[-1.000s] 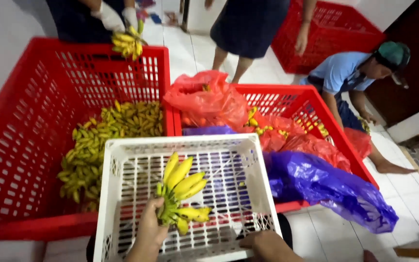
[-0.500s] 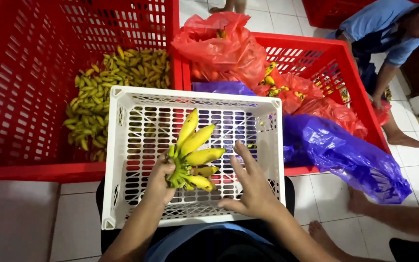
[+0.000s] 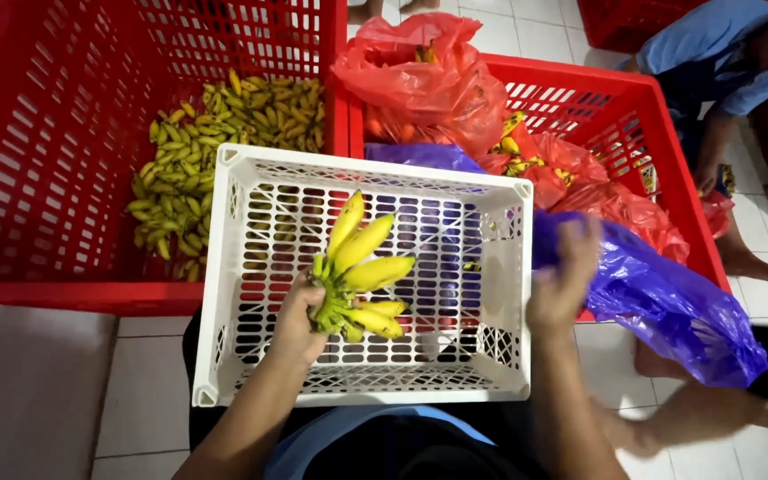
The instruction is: Cutting bananas from bunches and sorting them into plastic crates for processing.
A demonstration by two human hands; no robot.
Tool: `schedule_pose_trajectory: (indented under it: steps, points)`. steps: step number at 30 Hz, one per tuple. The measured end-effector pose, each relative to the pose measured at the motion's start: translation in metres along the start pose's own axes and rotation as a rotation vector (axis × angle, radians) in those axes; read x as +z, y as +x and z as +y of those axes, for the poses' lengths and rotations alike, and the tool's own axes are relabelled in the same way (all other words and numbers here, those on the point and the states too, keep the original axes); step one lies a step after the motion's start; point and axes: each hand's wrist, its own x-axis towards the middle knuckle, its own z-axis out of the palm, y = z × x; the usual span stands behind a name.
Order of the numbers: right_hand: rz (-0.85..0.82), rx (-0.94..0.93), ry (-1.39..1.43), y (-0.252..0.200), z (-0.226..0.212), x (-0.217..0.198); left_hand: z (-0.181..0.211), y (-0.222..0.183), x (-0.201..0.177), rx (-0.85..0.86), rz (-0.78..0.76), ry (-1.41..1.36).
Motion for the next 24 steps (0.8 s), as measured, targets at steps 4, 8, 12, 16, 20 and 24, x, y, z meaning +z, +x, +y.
schedule_pose_trajectory:
  steps: [4,8,12,16,20,24]
  points:
    - [0.069,0.614,0.076,-0.05,0.086,-0.004,0.006,0.0,0.003,-0.002,0.056,-0.05]
    - [-0.102,0.892,-0.115,-0.085,0.124,0.01,0.003,0.01,-0.009,-0.019,0.178,-0.104]
    - [-0.216,0.874,-0.123,-0.1,0.137,0.033,0.003,0.011,-0.006,0.016,0.263,-0.054]
    - [-0.317,0.861,-0.157,-0.111,0.141,0.044,-0.009,0.031,-0.04,0.021,0.237,0.042]
    - [-0.433,0.833,-0.195,-0.115,0.138,0.054,0.006,0.012,0.008,0.073,0.218,0.171]
    - [-0.559,0.785,-0.237,-0.107,0.128,0.064,0.014,0.001,0.03,0.142,0.181,0.291]
